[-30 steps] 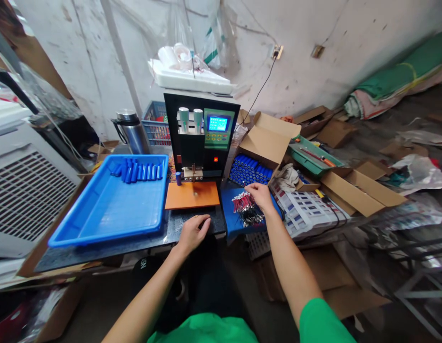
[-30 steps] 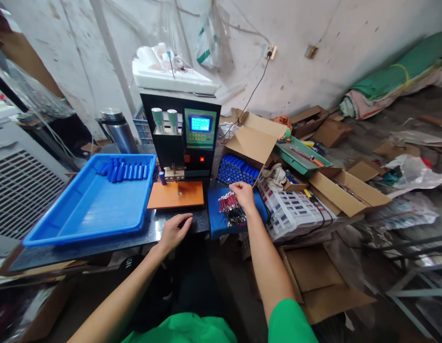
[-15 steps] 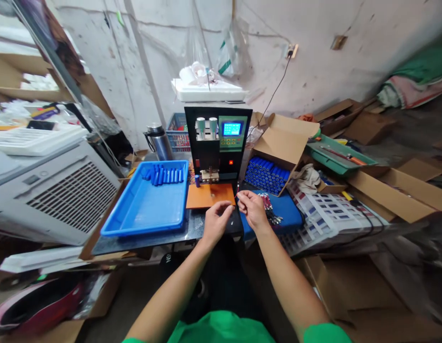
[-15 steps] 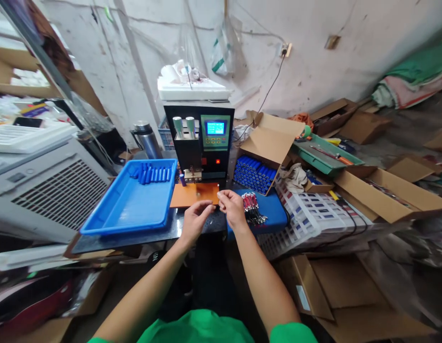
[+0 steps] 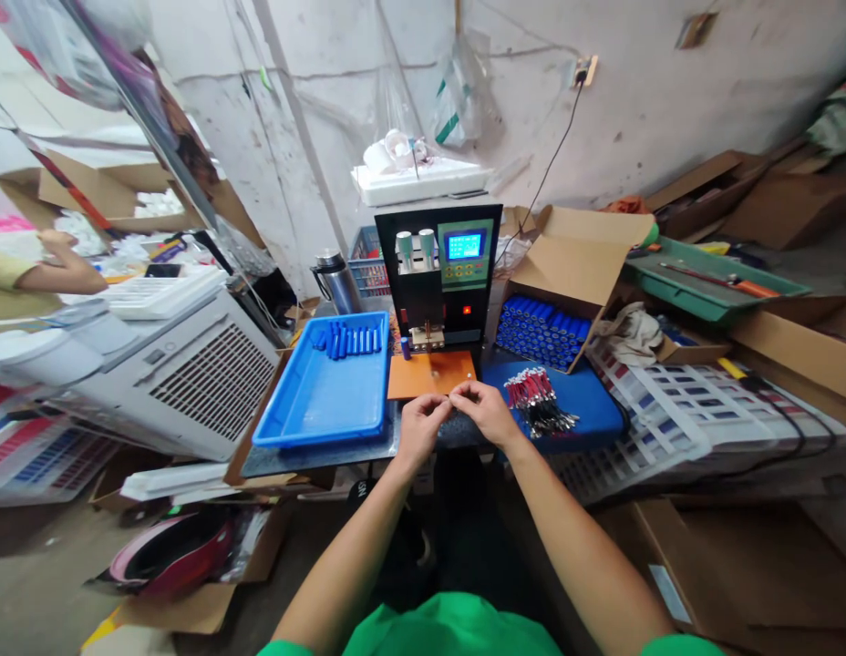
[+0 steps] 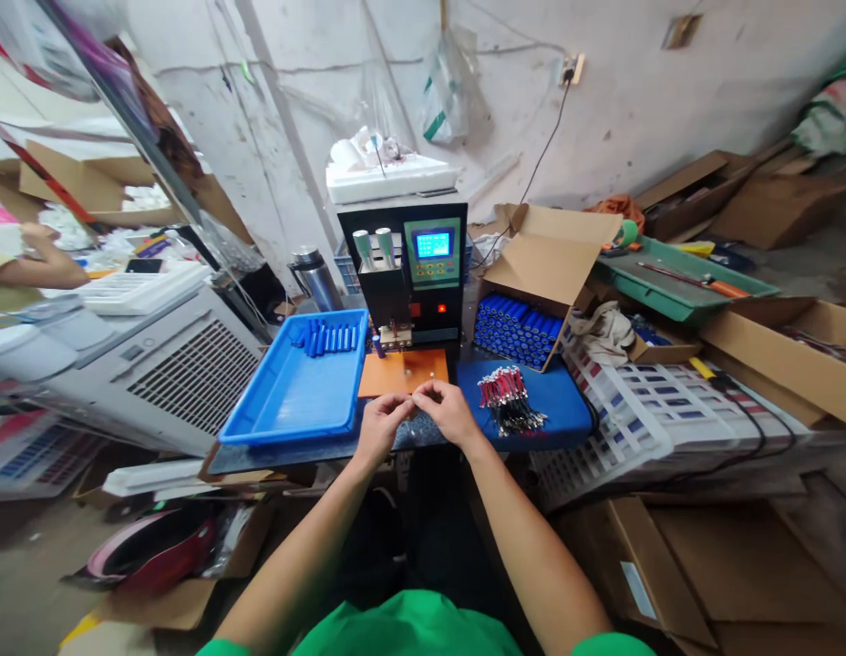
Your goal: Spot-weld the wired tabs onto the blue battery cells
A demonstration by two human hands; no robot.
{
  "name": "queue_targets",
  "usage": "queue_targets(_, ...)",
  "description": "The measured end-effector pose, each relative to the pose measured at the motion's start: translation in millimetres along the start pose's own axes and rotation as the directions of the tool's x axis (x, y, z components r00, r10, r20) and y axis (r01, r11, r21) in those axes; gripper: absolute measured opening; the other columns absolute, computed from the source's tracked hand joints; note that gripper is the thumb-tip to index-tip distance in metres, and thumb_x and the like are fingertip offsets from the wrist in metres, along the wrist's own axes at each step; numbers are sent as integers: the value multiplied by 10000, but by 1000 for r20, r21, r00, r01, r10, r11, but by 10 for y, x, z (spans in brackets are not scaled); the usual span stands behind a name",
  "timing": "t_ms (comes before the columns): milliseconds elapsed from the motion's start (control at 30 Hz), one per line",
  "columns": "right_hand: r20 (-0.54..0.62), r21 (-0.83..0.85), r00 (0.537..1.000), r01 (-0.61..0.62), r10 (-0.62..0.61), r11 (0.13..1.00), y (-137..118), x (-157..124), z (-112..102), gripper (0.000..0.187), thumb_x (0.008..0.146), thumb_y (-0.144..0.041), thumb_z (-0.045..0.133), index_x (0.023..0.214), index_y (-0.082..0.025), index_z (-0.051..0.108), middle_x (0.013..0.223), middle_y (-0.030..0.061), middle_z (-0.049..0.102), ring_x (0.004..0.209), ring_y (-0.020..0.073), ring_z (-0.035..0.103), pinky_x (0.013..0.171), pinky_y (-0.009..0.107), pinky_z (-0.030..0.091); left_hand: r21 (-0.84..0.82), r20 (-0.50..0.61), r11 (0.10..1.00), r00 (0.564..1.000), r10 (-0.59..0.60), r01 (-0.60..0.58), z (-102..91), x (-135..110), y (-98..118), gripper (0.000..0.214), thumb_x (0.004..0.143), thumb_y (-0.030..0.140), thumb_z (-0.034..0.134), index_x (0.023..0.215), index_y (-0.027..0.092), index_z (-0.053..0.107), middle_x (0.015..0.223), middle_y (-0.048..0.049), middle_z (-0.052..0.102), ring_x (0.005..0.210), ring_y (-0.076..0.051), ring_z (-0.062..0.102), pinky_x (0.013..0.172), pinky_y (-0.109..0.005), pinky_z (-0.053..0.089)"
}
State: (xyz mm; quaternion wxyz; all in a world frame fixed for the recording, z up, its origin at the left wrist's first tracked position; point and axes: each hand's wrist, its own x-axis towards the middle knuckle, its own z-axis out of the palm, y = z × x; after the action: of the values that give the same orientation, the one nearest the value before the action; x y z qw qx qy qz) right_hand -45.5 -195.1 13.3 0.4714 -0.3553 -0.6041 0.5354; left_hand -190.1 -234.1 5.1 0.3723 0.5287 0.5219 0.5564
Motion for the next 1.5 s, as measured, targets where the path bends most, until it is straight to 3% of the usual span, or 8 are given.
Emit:
queue_targets(167, -19, -29, 1000, 6, -7, 1000, 65, -3, -4, 264, 737, -455, 689, 726, -193, 662, 722, 34, 668, 700, 193, 612, 716, 318, 498, 55, 55, 998, 998, -10, 7, -75, 15, -40, 282, 807, 425, 657, 745, 150, 668, 688, -29, 657, 662, -154, 596, 655, -269, 473)
queue_targets(267, -99, -5, 995, 0, -1, 1000, 114, -3, -38, 273, 744, -459, 687, 710, -191, 651, 680, 33, 658, 668, 188, 605, 711, 318, 492, 129, -116, 990, 991, 66, -51, -197, 267, -107, 272, 821, 392, 648, 941, 149, 669, 862, -58, 692, 791, -176, 635, 741, -287, 502)
queue_targets(400, -181, 68, 983, -10, 22, 998, 175, -26, -74, 288, 744, -467, 696, 721, -185, 645, 669, 31, 652, 648, 180, 600, 692, 310, 487, 256, -369, 966, 919, 137, -41, -411, 853, -235, 332, 792, 243, 654, 1105, 140, 619, 1074, -113, 679, 974, -213, 640, 884, -341, 507)
queue_targets(567, -197, 82, 980, -26, 41, 996, 218, -67, -86, 299, 744, -477, 700, 710, -186, 642, 650, 29, 645, 628, 173, 585, 661, 301, 477, 334, -239, 942, 962, 132, -47, -466, 1248, -345, 264, 786, 179, 627, 1046, 147, 653, 1018, -94, 707, 943, -219, 654, 904, -360, 504)
queue_targets(700, -216, 110, 974, -47, 69, 993, 264, -50, -110, 301, 736, -482, 704, 713, -189, 638, 645, 25, 639, 619, 169, 580, 652, 300, 479, 329, -49, 939, 991, 120, -98, -337, 1088, -367, 166, 826, 283, 579, 880, 150, 662, 816, -46, 695, 773, -183, 633, 775, -306, 508)
queue_targets(833, -236, 130, 968, -58, 88, 990, 319, 30, -111, 332, 724, -514, 707, 733, -191, 633, 651, 21, 633, 615, 166, 575, 638, 296, 476, 210, 51, 971, 993, 105, -114, -203, 874, -361, 222, 837, 372, 577, 877, 163, 638, 825, -36, 682, 787, -172, 627, 748, -280, 506)
queue_targets(1200, -265, 104, 963, -27, 54, 994, 321, 542, 12, 355, 705, -528, 703, 747, -186, 620, 704, 21, 630, 639, 158, 561, 624, 277, 472, 137, 39, 987, 996, 81, -85, -155, 811, -456, 271, 847, 356, 591, 1018, 155, 651, 919, -64, 713, 861, -197, 677, 823, -323, 545)
queue_targets(1500, -227, 66, 973, -16, 30, 998, 425, 953, 276, 290, 726, -482, 645, 727, -192, 631, 719, 38, 668, 699, 186, 609, 626, 271, 485, 304, -18, 945, 991, 136, -124, -190, 798, -505, 310, 862, 299, 600, 1139, 185, 680, 992, -68, 735, 902, -223, 685, 868, -345, 531)
